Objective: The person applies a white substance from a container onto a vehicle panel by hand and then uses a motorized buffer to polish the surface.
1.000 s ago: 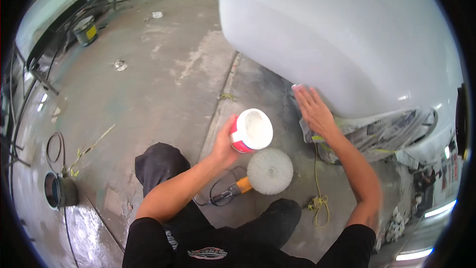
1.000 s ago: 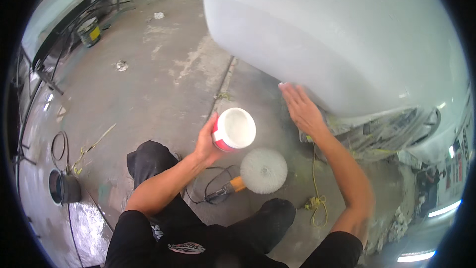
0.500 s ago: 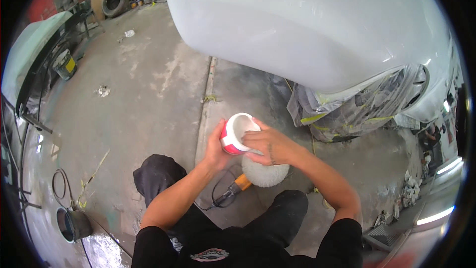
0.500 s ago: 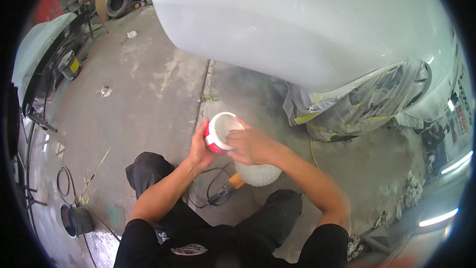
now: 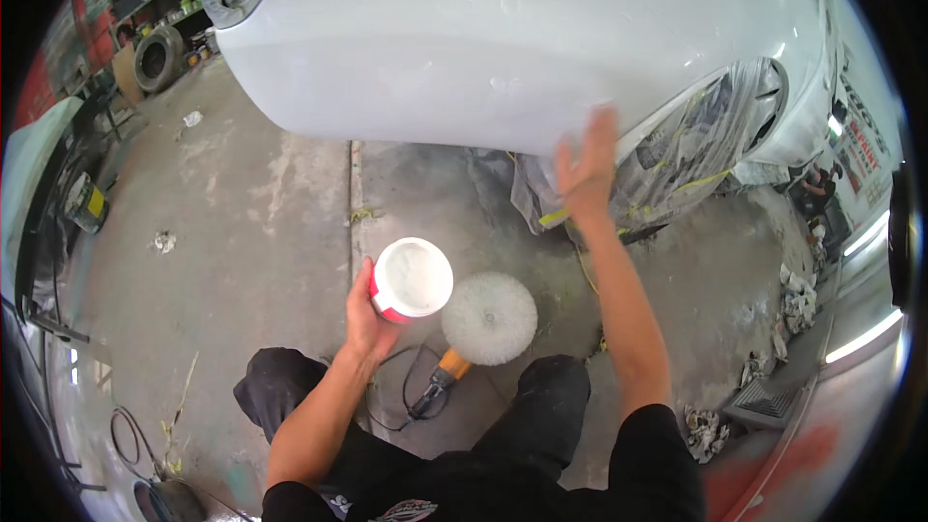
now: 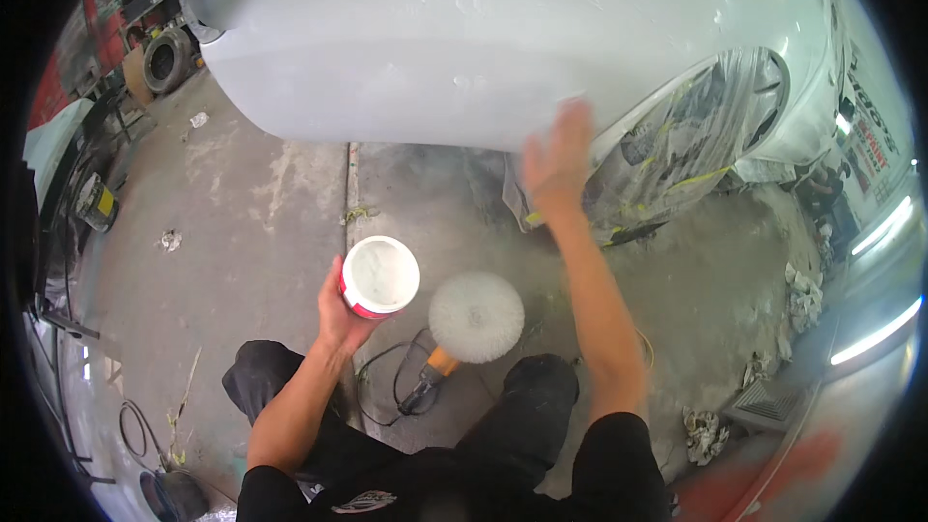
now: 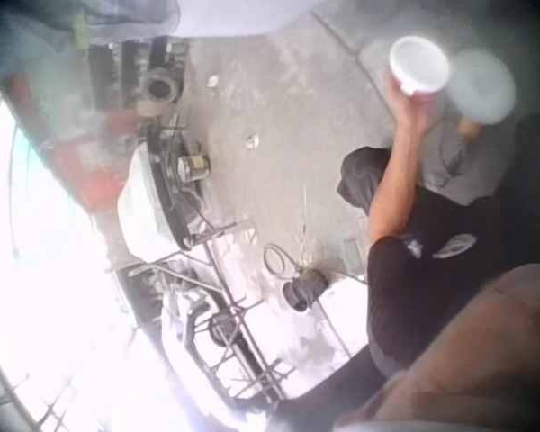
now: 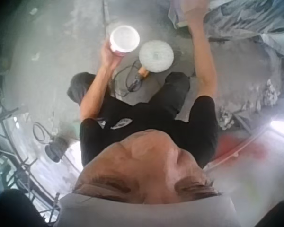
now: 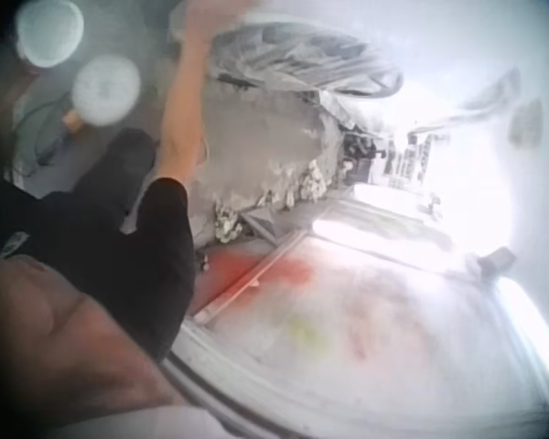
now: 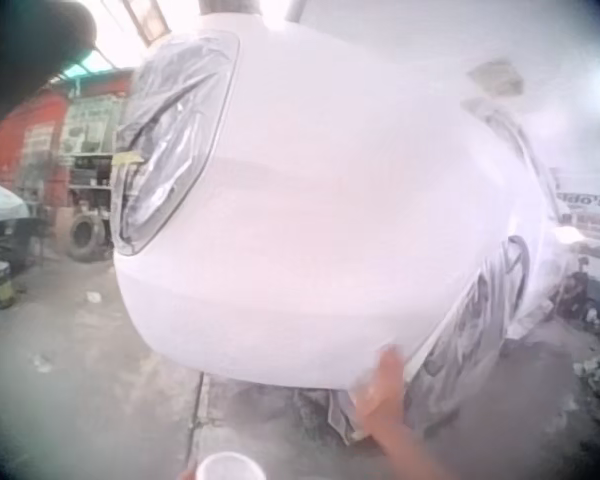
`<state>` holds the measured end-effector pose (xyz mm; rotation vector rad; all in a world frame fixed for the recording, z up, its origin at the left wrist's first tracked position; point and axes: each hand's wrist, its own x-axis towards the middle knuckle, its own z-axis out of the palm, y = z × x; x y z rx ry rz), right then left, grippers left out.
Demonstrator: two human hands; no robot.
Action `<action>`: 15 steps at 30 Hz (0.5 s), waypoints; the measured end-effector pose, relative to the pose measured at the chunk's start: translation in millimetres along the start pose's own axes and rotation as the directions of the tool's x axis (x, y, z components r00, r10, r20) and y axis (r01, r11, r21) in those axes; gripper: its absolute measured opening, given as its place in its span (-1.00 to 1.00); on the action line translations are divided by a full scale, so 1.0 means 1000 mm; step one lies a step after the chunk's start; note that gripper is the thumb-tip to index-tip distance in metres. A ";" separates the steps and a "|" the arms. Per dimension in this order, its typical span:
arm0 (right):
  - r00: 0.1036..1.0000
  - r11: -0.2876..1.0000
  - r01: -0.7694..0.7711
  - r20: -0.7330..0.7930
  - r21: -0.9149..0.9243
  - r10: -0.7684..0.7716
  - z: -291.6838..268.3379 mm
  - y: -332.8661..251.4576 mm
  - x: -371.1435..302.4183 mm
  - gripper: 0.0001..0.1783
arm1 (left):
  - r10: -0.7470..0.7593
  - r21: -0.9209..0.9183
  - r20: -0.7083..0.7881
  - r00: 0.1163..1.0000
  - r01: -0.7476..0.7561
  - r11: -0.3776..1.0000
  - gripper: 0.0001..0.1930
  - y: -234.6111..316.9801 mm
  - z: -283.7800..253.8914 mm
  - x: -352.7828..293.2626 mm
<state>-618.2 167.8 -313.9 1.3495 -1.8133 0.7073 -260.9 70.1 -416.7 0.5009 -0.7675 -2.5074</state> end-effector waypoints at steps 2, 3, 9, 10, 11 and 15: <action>0.937 0.970 -0.228 -0.250 0.089 0.243 0.007 0.026 -0.001 -0.14 | -0.030 0.008 -0.011 0.999 0.030 1.000 -0.29 -0.006 0.001 0.002; 0.935 0.963 -0.258 -0.231 0.073 0.268 0.015 0.033 -0.005 -0.14 | -0.038 0.005 -0.012 0.999 0.038 0.999 -0.29 -0.010 0.003 0.006; 0.866 0.731 -0.459 0.070 0.505 0.495 0.047 -0.038 -0.037 -0.14 | -0.008 0.003 -0.065 0.998 0.008 1.000 -0.30 -0.004 -0.007 0.001; 0.727 0.544 -0.545 0.038 0.638 0.685 0.056 -0.043 -0.039 -0.12 | 0.002 -0.006 -0.092 0.996 -0.003 1.000 -0.30 -0.006 -0.006 0.002; 0.735 0.532 -0.547 0.067 0.646 0.675 0.068 -0.051 -0.036 -0.12 | -0.010 -0.013 -0.090 0.996 0.009 1.000 -0.30 -0.009 -0.003 0.004; 0.564 -0.095 -0.613 0.519 0.784 0.642 0.112 -0.133 0.002 -0.06 | -0.008 -0.024 -0.135 0.991 0.005 1.000 -0.30 -0.015 0.000 0.007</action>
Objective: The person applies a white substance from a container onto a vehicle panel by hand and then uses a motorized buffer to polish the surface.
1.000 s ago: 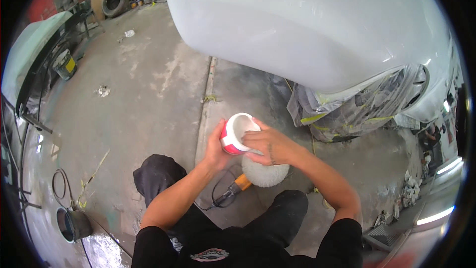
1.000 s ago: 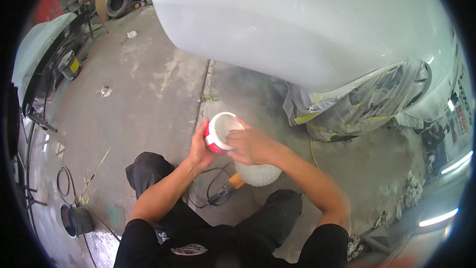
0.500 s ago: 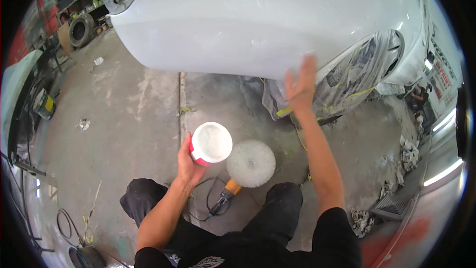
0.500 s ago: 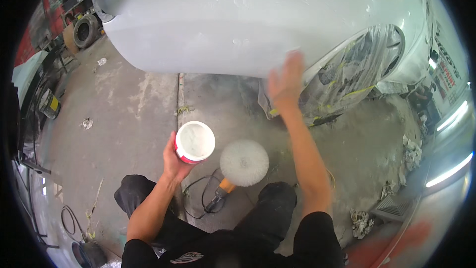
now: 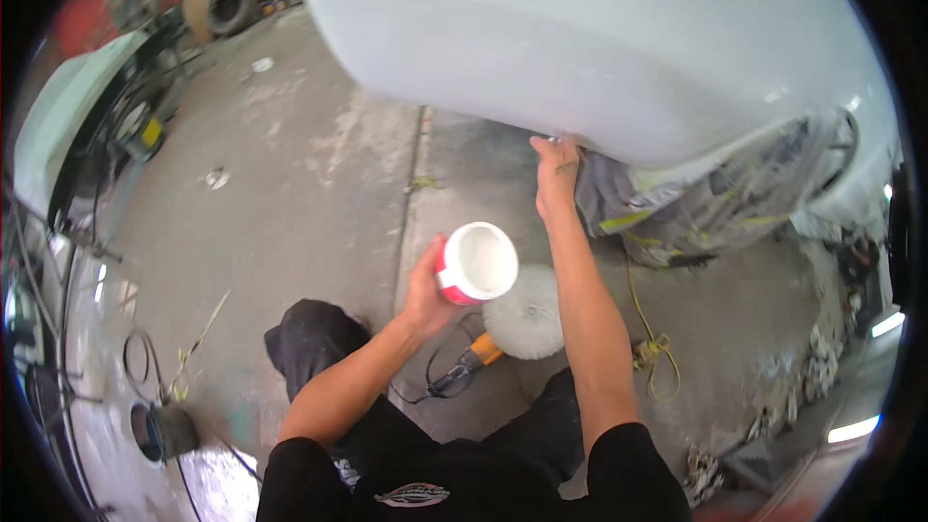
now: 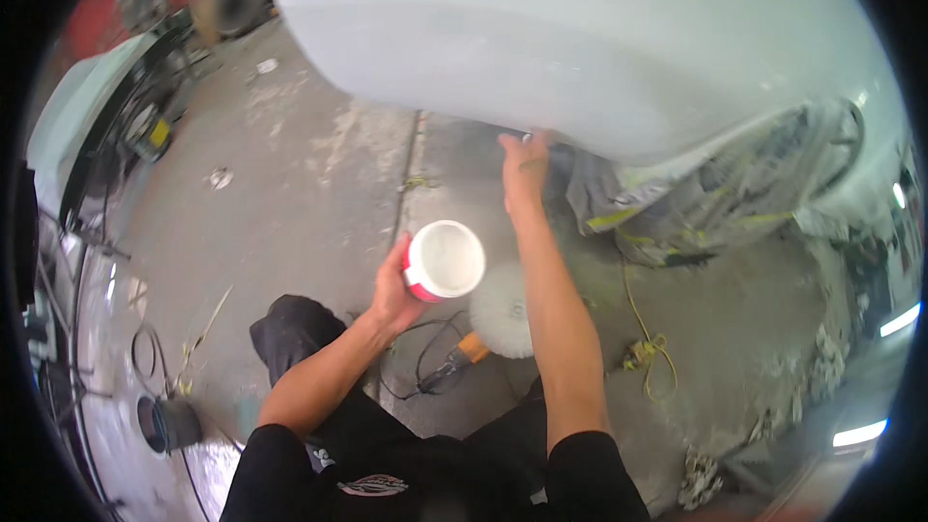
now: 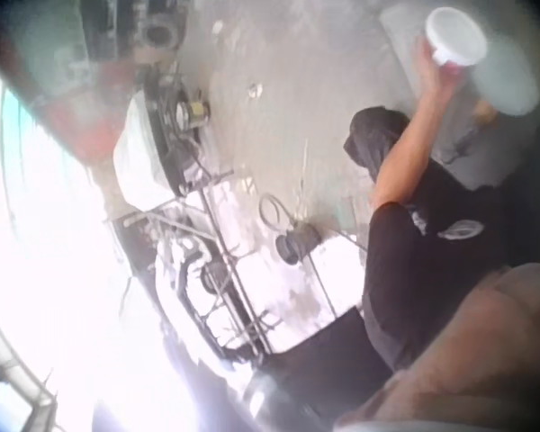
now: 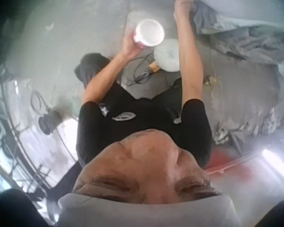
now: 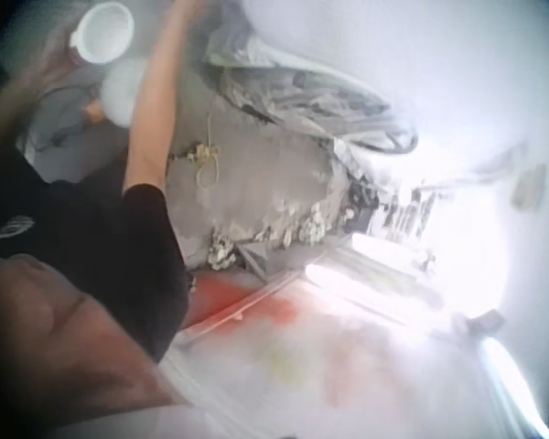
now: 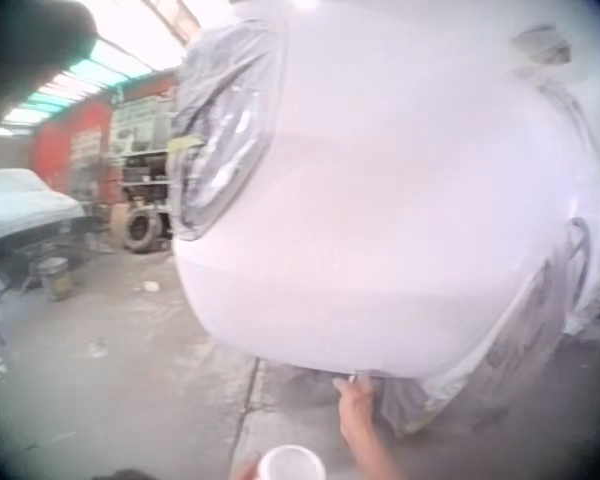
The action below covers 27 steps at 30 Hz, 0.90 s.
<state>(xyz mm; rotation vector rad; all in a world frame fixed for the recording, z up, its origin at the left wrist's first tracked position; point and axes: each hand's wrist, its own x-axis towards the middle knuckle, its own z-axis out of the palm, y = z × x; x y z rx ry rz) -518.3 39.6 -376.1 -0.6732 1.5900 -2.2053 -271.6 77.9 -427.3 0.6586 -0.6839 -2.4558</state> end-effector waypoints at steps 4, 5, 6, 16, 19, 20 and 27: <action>0.911 0.926 0.331 0.316 -0.182 -0.264 0.060 -0.011 -0.074 -0.22 | 0.008 -0.012 -0.087 0.996 -0.009 1.000 -0.31 0.007 0.004 -0.007; 0.730 0.649 0.664 0.508 -0.371 -0.457 0.067 -0.013 -0.083 -0.26 | 0.001 -0.028 -0.103 0.995 -0.004 1.000 -0.32 0.008 0.003 -0.008; 0.732 0.656 0.660 0.510 -0.365 -0.452 0.071 -0.019 -0.084 -0.26 | -0.013 -0.041 -0.116 0.993 0.008 0.999 -0.33 0.008 0.001 -0.009; 0.041 -0.701 0.711 0.993 0.050 0.112 0.036 -0.035 -0.015 -0.32 | -0.030 -0.096 -0.047 0.998 0.026 0.995 -0.44 0.007 -0.006 -0.018; 0.054 -0.609 0.787 0.994 -0.098 -0.090 0.088 -0.081 -0.019 -0.27 | -0.012 -0.091 -0.003 1.000 0.012 0.996 -0.41 0.004 -0.006 -0.020; 0.050 -0.608 0.788 0.995 -0.096 -0.092 0.098 -0.082 -0.011 -0.27 | -0.008 -0.081 0.011 1.000 0.009 0.997 -0.42 0.006 -0.004 -0.021; 0.019 -0.859 0.466 0.968 0.212 0.250 0.104 -0.023 0.002 -0.30 | 0.021 -0.155 0.098 0.995 -0.005 0.988 -0.46 0.008 -0.001 -0.017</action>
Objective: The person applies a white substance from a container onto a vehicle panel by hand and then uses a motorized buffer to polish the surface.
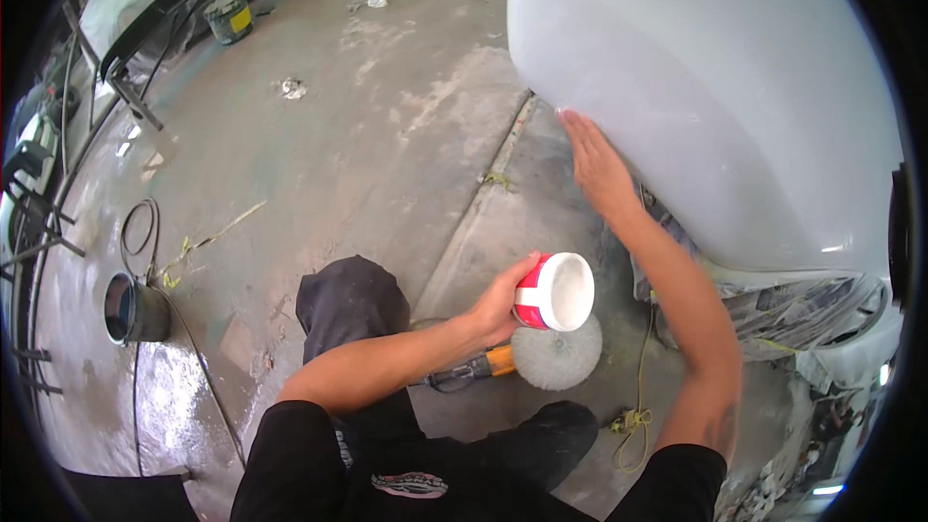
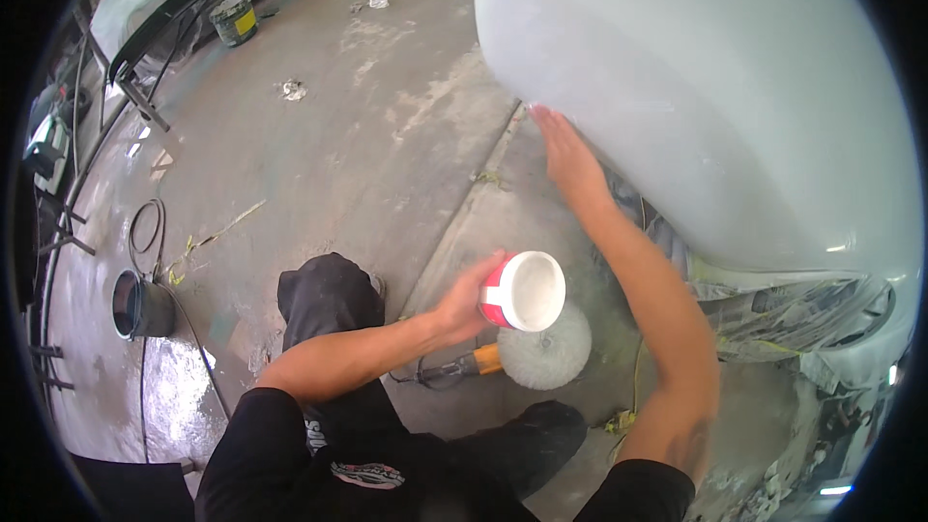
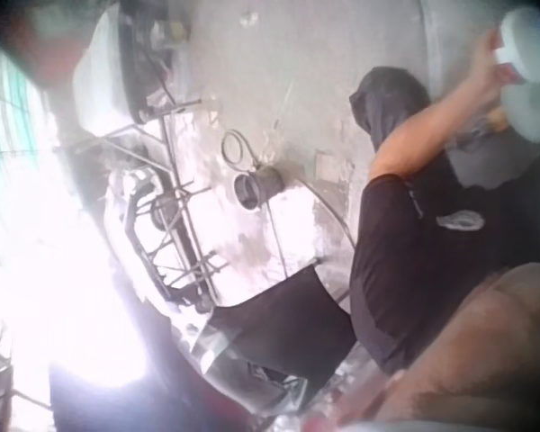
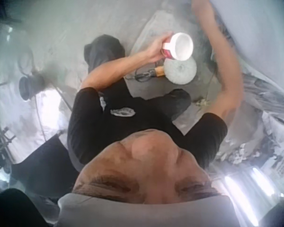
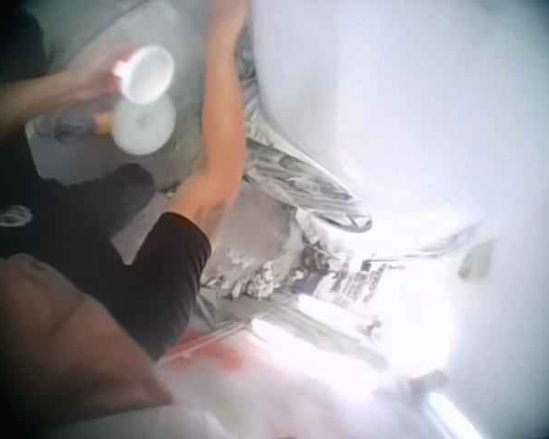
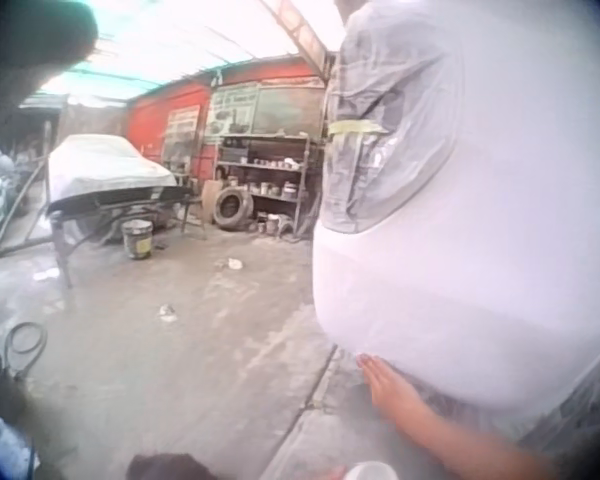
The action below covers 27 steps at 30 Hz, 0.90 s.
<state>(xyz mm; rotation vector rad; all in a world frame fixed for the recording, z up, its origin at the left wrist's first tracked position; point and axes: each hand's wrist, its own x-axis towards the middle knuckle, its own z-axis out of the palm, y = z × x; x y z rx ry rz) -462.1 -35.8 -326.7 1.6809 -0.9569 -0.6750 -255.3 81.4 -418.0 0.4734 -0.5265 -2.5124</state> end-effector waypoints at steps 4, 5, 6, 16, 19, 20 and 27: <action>0.999 0.987 0.037 0.000 0.157 -0.038 -0.024 0.005 0.028 -0.37 | 0.021 0.017 -0.056 0.998 -0.020 1.000 -0.47 0.005 0.003 -0.001; 0.999 0.986 0.040 0.006 0.164 -0.042 -0.036 0.009 0.040 -0.37 | 0.021 0.002 -0.041 0.999 -0.021 1.000 -0.47 0.003 0.002 -0.001; 0.998 0.987 -0.034 -0.052 0.158 0.042 -0.044 0.017 0.053 -0.33 | 0.001 0.001 -0.035 0.999 -0.001 1.000 -0.47 0.002 0.001 0.001; 0.981 0.994 -0.103 -0.164 0.038 0.108 0.018 0.027 -0.018 -0.29 | -0.030 0.030 -0.020 0.999 0.031 0.999 -0.36 0.017 0.000 0.008; 0.986 0.978 -0.099 -0.111 0.181 0.120 0.025 0.030 -0.073 -0.33 | -0.043 0.011 -0.036 0.998 0.043 0.999 -0.35 0.017 0.005 0.007; 0.986 0.979 -0.097 -0.115 0.178 0.118 0.018 0.025 -0.080 -0.33 | -0.025 0.017 -0.035 0.999 0.026 1.000 -0.34 0.015 -0.001 0.008; 0.835 0.829 -0.129 -0.391 0.545 0.387 -0.083 0.057 -0.012 -0.43 | -0.031 0.079 -0.132 0.991 0.041 0.996 -0.35 0.009 0.001 0.011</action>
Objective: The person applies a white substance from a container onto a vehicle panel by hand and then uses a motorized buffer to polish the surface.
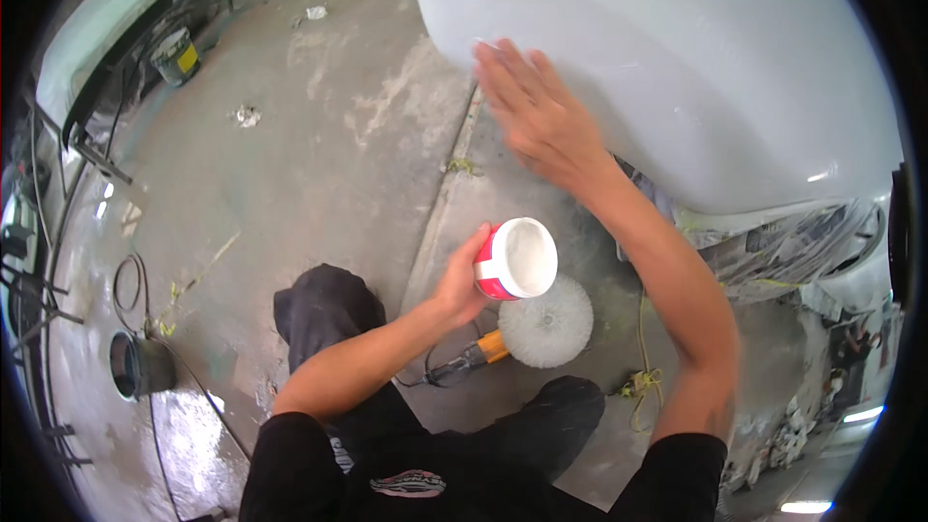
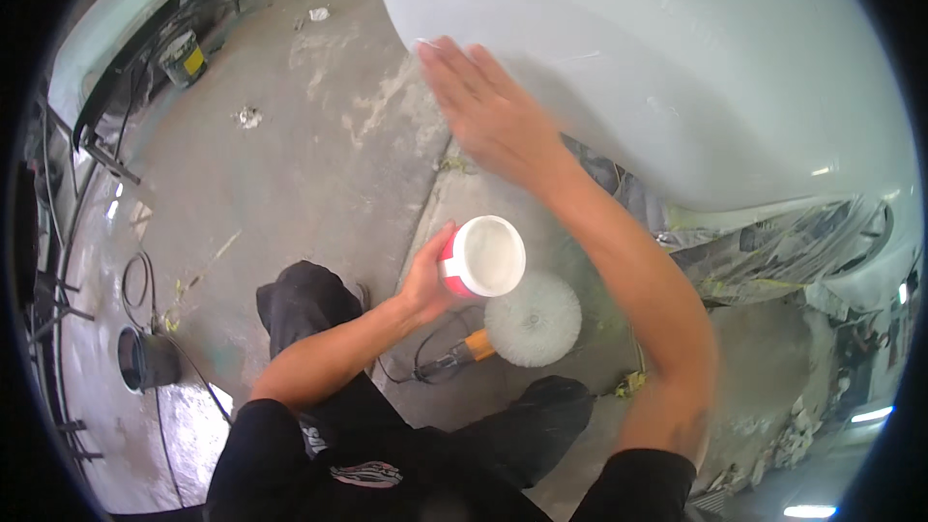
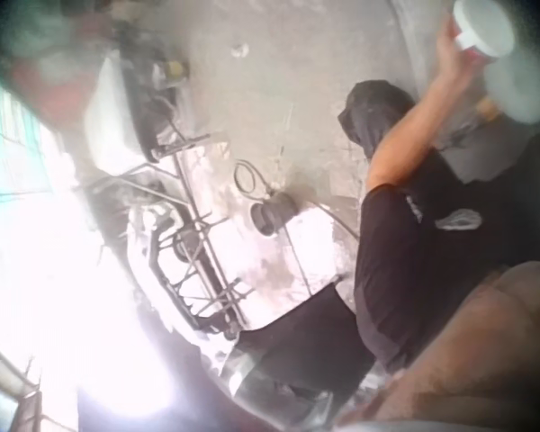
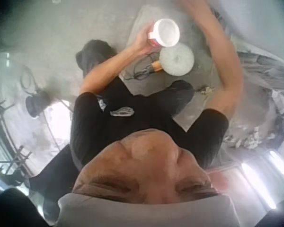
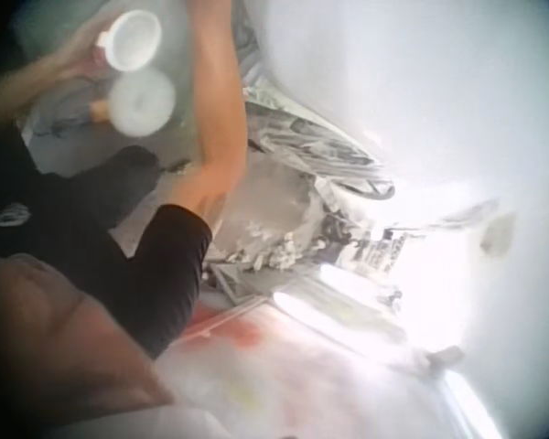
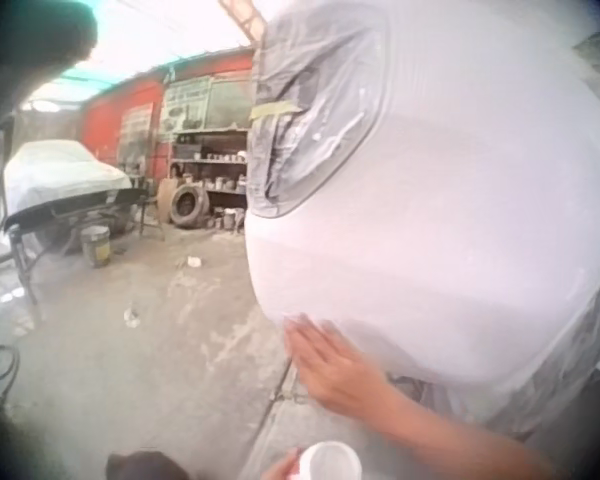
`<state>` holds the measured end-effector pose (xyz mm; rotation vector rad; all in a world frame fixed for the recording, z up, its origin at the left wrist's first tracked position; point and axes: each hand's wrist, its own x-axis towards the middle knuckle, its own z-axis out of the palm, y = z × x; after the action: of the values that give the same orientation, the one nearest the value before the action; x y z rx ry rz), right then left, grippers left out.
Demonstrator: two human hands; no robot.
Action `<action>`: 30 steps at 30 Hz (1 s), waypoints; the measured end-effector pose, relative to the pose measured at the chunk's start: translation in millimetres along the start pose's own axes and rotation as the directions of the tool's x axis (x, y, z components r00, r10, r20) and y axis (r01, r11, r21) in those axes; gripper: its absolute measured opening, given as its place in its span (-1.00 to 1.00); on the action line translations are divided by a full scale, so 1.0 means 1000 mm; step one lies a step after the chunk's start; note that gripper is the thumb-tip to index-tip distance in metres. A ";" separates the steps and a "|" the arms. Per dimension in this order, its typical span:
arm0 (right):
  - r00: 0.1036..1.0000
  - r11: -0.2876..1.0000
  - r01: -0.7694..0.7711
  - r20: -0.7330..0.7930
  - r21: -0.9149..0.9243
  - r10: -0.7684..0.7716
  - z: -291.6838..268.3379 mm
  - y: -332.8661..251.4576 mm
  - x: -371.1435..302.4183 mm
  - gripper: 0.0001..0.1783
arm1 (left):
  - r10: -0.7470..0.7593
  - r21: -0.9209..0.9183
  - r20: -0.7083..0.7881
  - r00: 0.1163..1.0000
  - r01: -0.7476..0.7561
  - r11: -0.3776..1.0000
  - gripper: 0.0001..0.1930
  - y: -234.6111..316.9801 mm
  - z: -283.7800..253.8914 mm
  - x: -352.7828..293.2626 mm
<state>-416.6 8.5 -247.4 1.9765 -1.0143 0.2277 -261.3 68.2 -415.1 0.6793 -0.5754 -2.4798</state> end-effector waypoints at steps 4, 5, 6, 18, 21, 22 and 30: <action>0.988 0.949 0.128 0.124 -0.290 -0.095 0.089 0.011 -0.005 -0.48 | 0.002 0.022 0.002 1.000 -0.002 1.000 -0.42 -0.012 -0.008 0.006; 0.927 0.935 0.250 0.341 -0.254 -0.155 0.091 0.006 -0.010 -0.42 | 0.023 0.026 0.001 1.000 -0.023 0.999 -0.42 -0.010 -0.008 0.002; 0.876 0.920 0.323 0.438 -0.222 -0.202 0.084 0.002 -0.008 -0.38 | 0.059 0.009 -0.004 0.998 -0.059 0.998 -0.42 -0.007 -0.006 0.000; 0.894 0.836 -0.438 0.259 0.331 0.366 -0.036 -0.026 -0.150 -0.26 | 0.001 0.007 -0.001 1.000 -0.001 1.000 -0.33 0.004 0.001 -0.004; 0.793 0.615 -0.608 0.347 0.502 0.501 -0.070 -0.079 -0.181 -0.01 | 0.010 0.020 0.071 0.997 -0.011 1.000 -0.34 -0.007 0.003 0.001; 0.711 0.492 -0.700 0.441 0.518 0.548 -0.080 -0.097 -0.182 0.08 | -0.008 0.022 0.098 0.995 0.005 1.000 -0.35 -0.009 0.001 0.000; 0.323 0.222 -0.941 0.488 0.256 0.810 -0.138 -0.142 -0.241 -0.02 | -0.134 0.195 0.272 0.953 0.082 0.977 -0.39 -0.061 0.031 0.007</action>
<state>-440.6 292.4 -374.9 1.5630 -2.4616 1.0020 -305.6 120.1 -424.0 0.4313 -0.9036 -2.6717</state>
